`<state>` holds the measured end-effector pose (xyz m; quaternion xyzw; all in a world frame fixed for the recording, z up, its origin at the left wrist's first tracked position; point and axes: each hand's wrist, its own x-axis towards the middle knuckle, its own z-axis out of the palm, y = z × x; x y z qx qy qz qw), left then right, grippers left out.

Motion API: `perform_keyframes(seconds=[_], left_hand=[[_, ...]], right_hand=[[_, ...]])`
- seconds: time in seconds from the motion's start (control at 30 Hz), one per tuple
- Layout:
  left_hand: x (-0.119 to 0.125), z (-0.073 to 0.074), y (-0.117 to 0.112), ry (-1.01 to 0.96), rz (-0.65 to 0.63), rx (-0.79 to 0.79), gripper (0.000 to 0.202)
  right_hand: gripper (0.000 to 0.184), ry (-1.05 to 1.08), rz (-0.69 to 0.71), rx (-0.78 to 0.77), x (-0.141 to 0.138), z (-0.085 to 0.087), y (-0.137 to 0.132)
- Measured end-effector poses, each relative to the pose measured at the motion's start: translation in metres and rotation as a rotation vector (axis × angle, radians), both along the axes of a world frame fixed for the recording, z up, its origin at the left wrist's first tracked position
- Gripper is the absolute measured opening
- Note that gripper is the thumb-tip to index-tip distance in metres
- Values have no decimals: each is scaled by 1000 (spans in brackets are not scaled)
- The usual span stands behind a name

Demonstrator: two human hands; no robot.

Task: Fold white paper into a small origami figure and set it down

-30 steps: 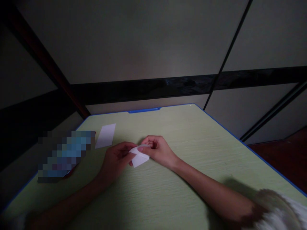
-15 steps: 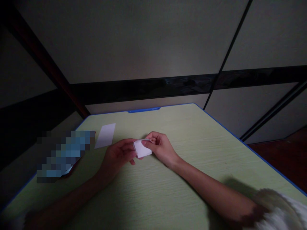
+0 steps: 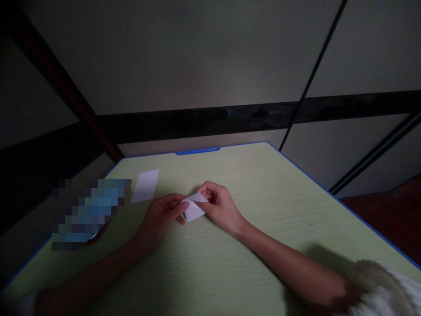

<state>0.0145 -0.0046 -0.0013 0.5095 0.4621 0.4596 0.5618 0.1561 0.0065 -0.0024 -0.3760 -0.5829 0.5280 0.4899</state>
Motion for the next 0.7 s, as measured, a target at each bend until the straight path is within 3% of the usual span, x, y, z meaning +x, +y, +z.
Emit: perform_keyframes(seconds=[0.13, 0.27, 0.33, 0.57, 0.7], left_hand=[[-1, 0, 1, 22, -11, 13, 11], [0, 2, 1, 31, -6, 19, 13], [0, 3, 0, 25, 9, 16, 13], [1, 5, -1, 24, 37, 5, 13], [0, 3, -1, 22, 28, 35, 10]], right_hand=[[9, -149, -13, 134, 1, 1, -4], [23, -282, 10, 432, 6, 6, -8], [24, -280, 44, 483, 7, 7, -7], [22, -240, 96, 424, 9, 6, -6], [26, -90, 242, 231, 10, 4, -4]])
